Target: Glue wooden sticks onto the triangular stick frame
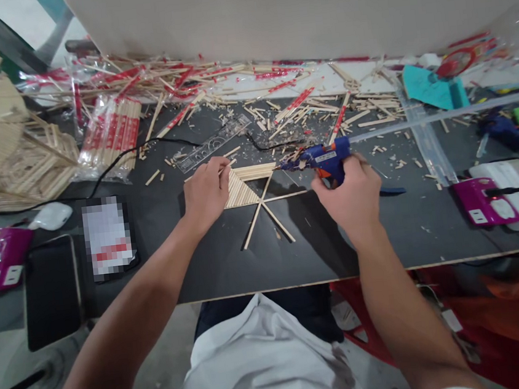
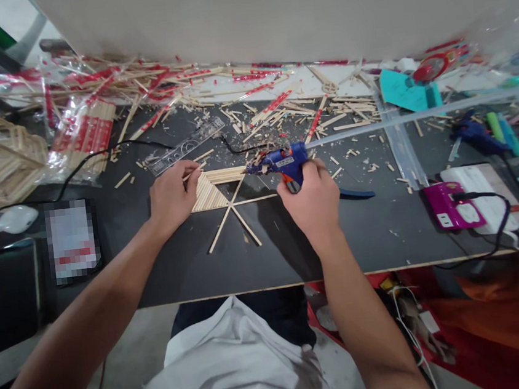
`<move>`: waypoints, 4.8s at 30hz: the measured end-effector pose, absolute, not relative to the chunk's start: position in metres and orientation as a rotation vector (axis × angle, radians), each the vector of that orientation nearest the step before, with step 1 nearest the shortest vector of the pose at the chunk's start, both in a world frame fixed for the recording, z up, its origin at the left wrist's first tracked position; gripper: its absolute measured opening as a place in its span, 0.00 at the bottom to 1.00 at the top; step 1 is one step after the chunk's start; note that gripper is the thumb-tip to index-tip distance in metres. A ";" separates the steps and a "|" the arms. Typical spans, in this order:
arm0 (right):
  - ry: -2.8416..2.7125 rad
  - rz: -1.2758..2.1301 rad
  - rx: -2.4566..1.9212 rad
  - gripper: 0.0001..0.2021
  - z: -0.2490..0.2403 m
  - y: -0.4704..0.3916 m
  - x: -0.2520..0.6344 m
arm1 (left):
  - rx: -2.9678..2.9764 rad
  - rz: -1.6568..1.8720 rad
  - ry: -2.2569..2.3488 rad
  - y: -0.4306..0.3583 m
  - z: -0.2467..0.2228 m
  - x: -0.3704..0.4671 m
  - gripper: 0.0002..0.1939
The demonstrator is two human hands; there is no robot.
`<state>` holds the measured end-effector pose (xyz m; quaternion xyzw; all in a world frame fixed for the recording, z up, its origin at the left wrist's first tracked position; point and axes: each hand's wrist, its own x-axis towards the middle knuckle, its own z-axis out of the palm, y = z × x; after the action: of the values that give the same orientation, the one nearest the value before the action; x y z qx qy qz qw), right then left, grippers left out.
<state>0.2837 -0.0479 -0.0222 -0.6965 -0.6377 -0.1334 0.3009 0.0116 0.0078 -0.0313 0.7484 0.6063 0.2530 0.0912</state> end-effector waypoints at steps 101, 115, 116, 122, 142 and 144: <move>-2.149 0.383 -1.221 0.08 -0.026 0.000 0.248 | 2.479 0.676 1.351 0.009 -0.022 0.003 0.20; -2.200 0.336 -1.188 0.08 -0.033 0.006 0.245 | 2.427 0.629 1.343 0.011 -0.023 0.006 0.23; -2.202 0.327 -1.187 0.08 -0.034 0.005 0.245 | 2.432 0.631 1.339 0.011 -0.023 0.006 0.23; -2.235 0.221 -1.164 0.11 -0.032 0.005 0.243 | 2.488 0.630 1.299 0.010 -0.023 0.005 0.22; -2.336 0.060 -1.212 0.12 -0.031 0.002 0.239 | 2.776 0.651 1.168 0.008 -0.018 0.002 0.14; -2.277 0.076 -1.214 0.10 -0.029 0.001 0.241 | 2.785 0.663 1.173 0.008 -0.019 0.002 0.14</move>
<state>0.2412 0.0011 -0.0290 -0.4518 -0.8477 0.0283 0.2765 0.0023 0.0075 -0.0188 0.8999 0.3791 0.2141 0.0239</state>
